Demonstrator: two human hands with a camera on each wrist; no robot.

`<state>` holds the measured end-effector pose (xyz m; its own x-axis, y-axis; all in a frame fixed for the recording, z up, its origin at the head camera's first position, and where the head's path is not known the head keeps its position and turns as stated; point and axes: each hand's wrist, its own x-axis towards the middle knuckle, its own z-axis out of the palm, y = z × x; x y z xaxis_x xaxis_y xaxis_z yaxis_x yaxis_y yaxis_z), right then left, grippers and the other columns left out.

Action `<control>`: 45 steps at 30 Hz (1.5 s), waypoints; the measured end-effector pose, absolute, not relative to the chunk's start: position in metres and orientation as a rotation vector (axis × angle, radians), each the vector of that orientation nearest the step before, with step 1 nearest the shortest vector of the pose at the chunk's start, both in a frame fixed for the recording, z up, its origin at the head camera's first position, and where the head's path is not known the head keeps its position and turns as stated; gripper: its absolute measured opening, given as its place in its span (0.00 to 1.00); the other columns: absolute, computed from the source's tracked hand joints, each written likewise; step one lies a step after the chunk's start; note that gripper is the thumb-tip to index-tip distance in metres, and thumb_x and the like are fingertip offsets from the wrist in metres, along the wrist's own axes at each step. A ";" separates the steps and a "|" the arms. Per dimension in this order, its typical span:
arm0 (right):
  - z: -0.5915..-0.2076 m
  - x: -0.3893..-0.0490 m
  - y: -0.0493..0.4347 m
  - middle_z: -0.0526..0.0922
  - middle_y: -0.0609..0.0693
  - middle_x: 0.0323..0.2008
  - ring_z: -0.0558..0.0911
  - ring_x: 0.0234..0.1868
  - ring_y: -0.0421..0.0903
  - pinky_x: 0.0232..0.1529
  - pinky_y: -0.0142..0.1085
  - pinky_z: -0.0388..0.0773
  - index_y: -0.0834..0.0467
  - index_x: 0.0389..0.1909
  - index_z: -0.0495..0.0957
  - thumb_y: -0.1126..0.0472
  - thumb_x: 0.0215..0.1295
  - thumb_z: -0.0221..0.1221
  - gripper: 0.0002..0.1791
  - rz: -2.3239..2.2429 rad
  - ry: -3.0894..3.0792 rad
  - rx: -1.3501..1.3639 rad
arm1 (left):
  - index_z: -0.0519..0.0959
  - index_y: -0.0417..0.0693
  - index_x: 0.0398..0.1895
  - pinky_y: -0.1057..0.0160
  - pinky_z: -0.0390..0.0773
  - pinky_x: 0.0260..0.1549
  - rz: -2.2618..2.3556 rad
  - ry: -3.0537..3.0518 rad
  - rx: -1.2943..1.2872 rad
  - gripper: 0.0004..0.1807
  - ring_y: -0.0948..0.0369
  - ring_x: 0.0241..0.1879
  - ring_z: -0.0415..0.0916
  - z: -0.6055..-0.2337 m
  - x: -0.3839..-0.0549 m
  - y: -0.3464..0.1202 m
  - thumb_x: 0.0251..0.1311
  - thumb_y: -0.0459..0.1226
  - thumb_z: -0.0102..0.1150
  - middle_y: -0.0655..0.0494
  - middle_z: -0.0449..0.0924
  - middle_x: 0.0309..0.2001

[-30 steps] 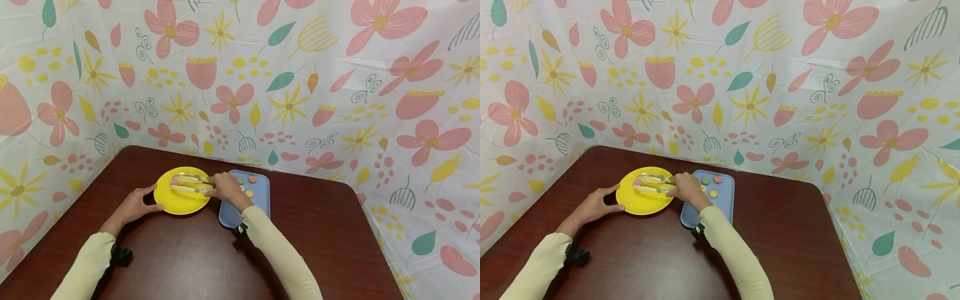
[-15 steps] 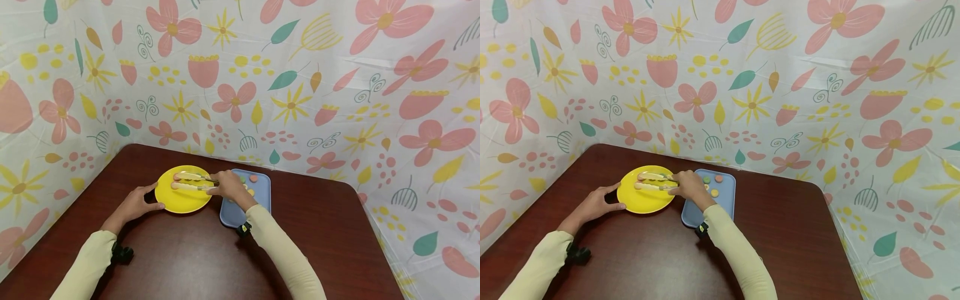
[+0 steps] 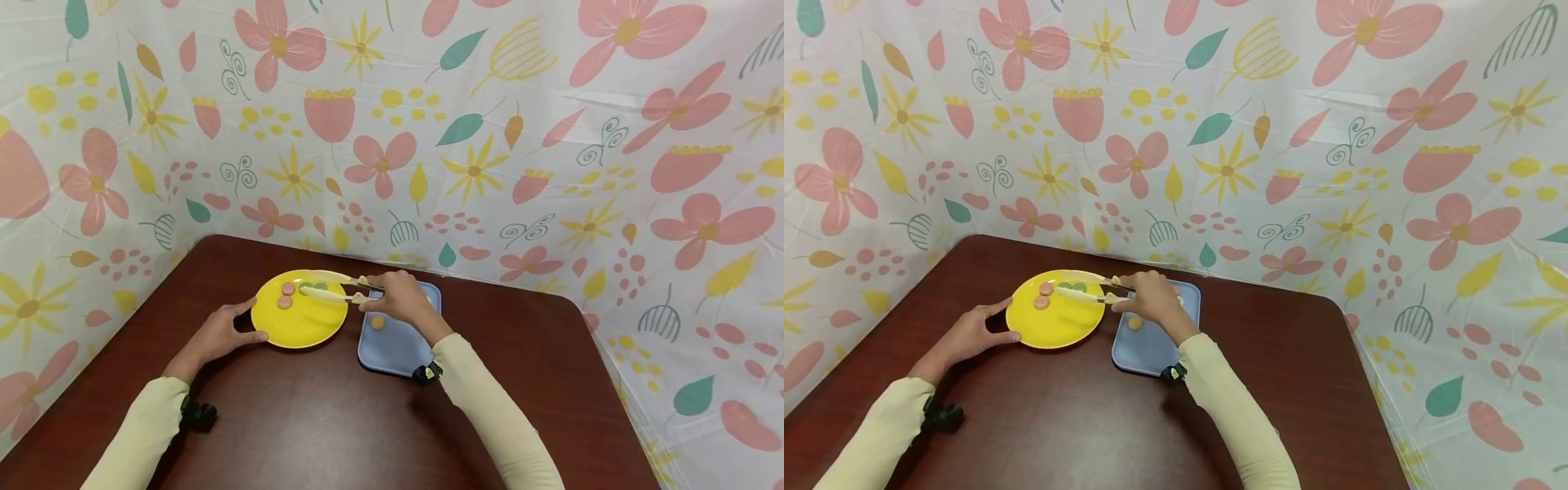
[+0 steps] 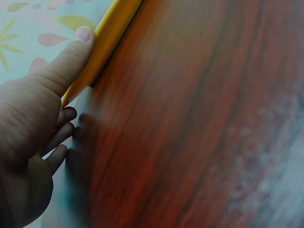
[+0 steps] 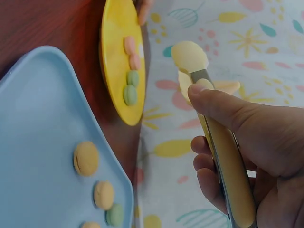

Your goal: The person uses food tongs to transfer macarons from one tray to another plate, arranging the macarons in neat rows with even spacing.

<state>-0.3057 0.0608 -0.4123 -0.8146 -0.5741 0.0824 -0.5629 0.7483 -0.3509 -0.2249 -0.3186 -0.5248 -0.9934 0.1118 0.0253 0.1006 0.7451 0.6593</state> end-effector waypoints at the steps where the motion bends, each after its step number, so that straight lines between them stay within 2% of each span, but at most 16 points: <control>1: -0.411 -0.305 0.064 0.85 0.52 0.58 0.66 0.16 0.40 0.22 0.32 0.63 0.52 0.66 0.78 0.42 0.58 0.73 0.37 -0.573 2.909 -0.944 | 0.59 0.37 0.78 0.32 0.66 0.66 1.103 2.919 0.183 0.61 0.35 0.70 0.63 -0.525 -0.225 -0.319 0.50 0.65 0.71 0.33 0.67 0.72; 4: -0.406 -0.302 0.075 0.87 0.53 0.55 0.65 0.15 0.41 0.22 0.33 0.63 0.51 0.67 0.78 0.43 0.58 0.73 0.37 -0.585 2.917 -0.909 | 0.59 0.36 0.78 0.32 0.67 0.65 1.107 2.922 0.197 0.61 0.36 0.70 0.63 -0.526 -0.224 -0.319 0.51 0.64 0.72 0.33 0.66 0.72; 7: -0.401 -0.298 0.087 0.90 0.54 0.44 0.61 0.13 0.41 0.23 0.34 0.64 0.51 0.67 0.78 0.43 0.59 0.73 0.36 -0.589 2.940 -0.880 | 0.59 0.36 0.78 0.32 0.67 0.65 1.111 2.918 0.199 0.61 0.36 0.71 0.63 -0.526 -0.223 -0.319 0.51 0.64 0.72 0.33 0.66 0.72; 9: -0.399 -0.296 0.096 0.90 0.54 0.41 0.61 0.13 0.40 0.24 0.35 0.65 0.52 0.66 0.79 0.43 0.58 0.73 0.36 -0.585 2.966 -0.873 | 0.59 0.37 0.78 0.33 0.67 0.65 1.116 2.917 0.196 0.60 0.36 0.71 0.63 -0.527 -0.223 -0.319 0.51 0.64 0.72 0.33 0.66 0.72; 11: -0.396 -0.294 0.105 0.88 0.55 0.33 0.61 0.14 0.40 0.25 0.35 0.66 0.52 0.66 0.79 0.42 0.58 0.73 0.37 -0.573 2.983 -0.871 | 0.59 0.36 0.78 0.32 0.67 0.65 1.119 2.917 0.199 0.60 0.35 0.71 0.62 -0.528 -0.223 -0.318 0.51 0.64 0.72 0.32 0.65 0.72; 13: -0.395 -0.293 0.113 0.89 0.55 0.35 0.65 0.16 0.41 0.27 0.36 0.67 0.53 0.66 0.79 0.42 0.58 0.73 0.37 -0.559 3.003 -0.863 | 0.59 0.36 0.78 0.33 0.67 0.65 1.128 2.917 0.200 0.60 0.36 0.71 0.63 -0.528 -0.223 -0.319 0.51 0.63 0.72 0.33 0.66 0.72; 14: -0.394 -0.292 0.117 0.89 0.55 0.40 0.67 0.18 0.41 0.28 0.36 0.68 0.53 0.66 0.79 0.42 0.57 0.74 0.37 -0.559 3.013 -0.857 | 0.59 0.36 0.78 0.33 0.67 0.65 1.132 2.915 0.207 0.60 0.36 0.71 0.63 -0.528 -0.223 -0.319 0.51 0.63 0.72 0.33 0.65 0.73; 16: -0.393 -0.291 0.126 0.89 0.55 0.44 0.71 0.21 0.43 0.29 0.38 0.69 0.53 0.66 0.79 0.43 0.57 0.74 0.37 -0.552 3.029 -0.841 | 0.59 0.36 0.78 0.32 0.67 0.65 1.130 2.915 0.210 0.60 0.36 0.71 0.62 -0.527 -0.222 -0.319 0.52 0.64 0.72 0.33 0.65 0.73; 18: -0.394 -0.289 0.134 0.87 0.55 0.54 0.75 0.27 0.44 0.31 0.39 0.72 0.54 0.65 0.80 0.43 0.56 0.75 0.37 -0.543 3.054 -0.823 | 0.59 0.36 0.78 0.33 0.67 0.65 1.133 2.912 0.210 0.60 0.36 0.71 0.62 -0.526 -0.222 -0.320 0.52 0.64 0.72 0.33 0.65 0.73; 19: -0.395 -0.289 0.138 0.86 0.55 0.55 0.76 0.29 0.45 0.32 0.40 0.72 0.54 0.65 0.80 0.44 0.56 0.75 0.37 -0.544 3.062 -0.807 | 0.59 0.35 0.78 0.32 0.67 0.65 1.131 2.911 0.206 0.61 0.36 0.71 0.62 -0.526 -0.221 -0.320 0.52 0.64 0.71 0.32 0.65 0.73; 23: -0.400 -0.288 0.154 0.88 0.55 0.48 0.77 0.32 0.46 0.33 0.39 0.72 0.55 0.65 0.80 0.45 0.55 0.76 0.37 -0.537 3.081 -0.748 | 0.58 0.35 0.78 0.32 0.66 0.65 1.120 2.913 0.200 0.61 0.36 0.71 0.62 -0.525 -0.222 -0.321 0.51 0.65 0.71 0.32 0.64 0.73; 24: -0.402 -0.287 0.158 0.89 0.55 0.47 0.77 0.32 0.46 0.32 0.38 0.71 0.55 0.65 0.80 0.44 0.55 0.76 0.37 -0.538 3.083 -0.733 | 0.58 0.35 0.78 0.32 0.66 0.65 1.115 2.914 0.195 0.61 0.35 0.71 0.62 -0.525 -0.223 -0.321 0.51 0.65 0.71 0.32 0.64 0.73; 28: -0.408 -0.286 0.173 0.85 0.55 0.29 0.70 0.24 0.44 0.26 0.36 0.65 0.58 0.66 0.78 0.44 0.56 0.75 0.39 -0.567 3.062 -0.675 | 0.58 0.35 0.78 0.32 0.66 0.66 1.098 2.916 0.189 0.62 0.35 0.71 0.61 -0.525 -0.223 -0.321 0.51 0.65 0.71 0.32 0.64 0.73; 31: -0.414 -0.286 0.183 0.82 0.53 0.25 0.68 0.23 0.45 0.24 0.36 0.64 0.59 0.65 0.78 0.43 0.56 0.75 0.39 -0.591 3.053 -0.635 | 0.58 0.35 0.78 0.32 0.66 0.66 1.104 2.914 0.197 0.61 0.35 0.71 0.61 -0.525 -0.224 -0.321 0.51 0.65 0.71 0.32 0.64 0.73; 36: -0.428 -0.287 0.197 0.88 0.56 0.41 0.73 0.28 0.45 0.28 0.36 0.68 0.58 0.64 0.80 0.43 0.55 0.75 0.38 -0.610 3.057 -0.581 | 0.58 0.34 0.78 0.32 0.66 0.65 1.110 2.913 0.213 0.61 0.35 0.71 0.61 -0.525 -0.224 -0.322 0.52 0.65 0.71 0.31 0.64 0.73; 45: -0.449 -0.287 0.220 0.88 0.58 0.50 0.74 0.30 0.45 0.30 0.37 0.70 0.59 0.63 0.81 0.46 0.55 0.76 0.37 -0.648 3.068 -0.557 | 0.58 0.34 0.78 0.32 0.66 0.65 1.109 2.905 0.217 0.62 0.35 0.72 0.61 -0.524 -0.224 -0.320 0.51 0.65 0.71 0.31 0.64 0.73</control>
<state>-0.2875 0.2204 -0.4494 -0.9379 -0.3280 0.1126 -0.3456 0.8562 -0.3841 -0.2238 -0.3199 -0.5242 -0.9900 0.1388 0.0267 0.1212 0.7370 0.6650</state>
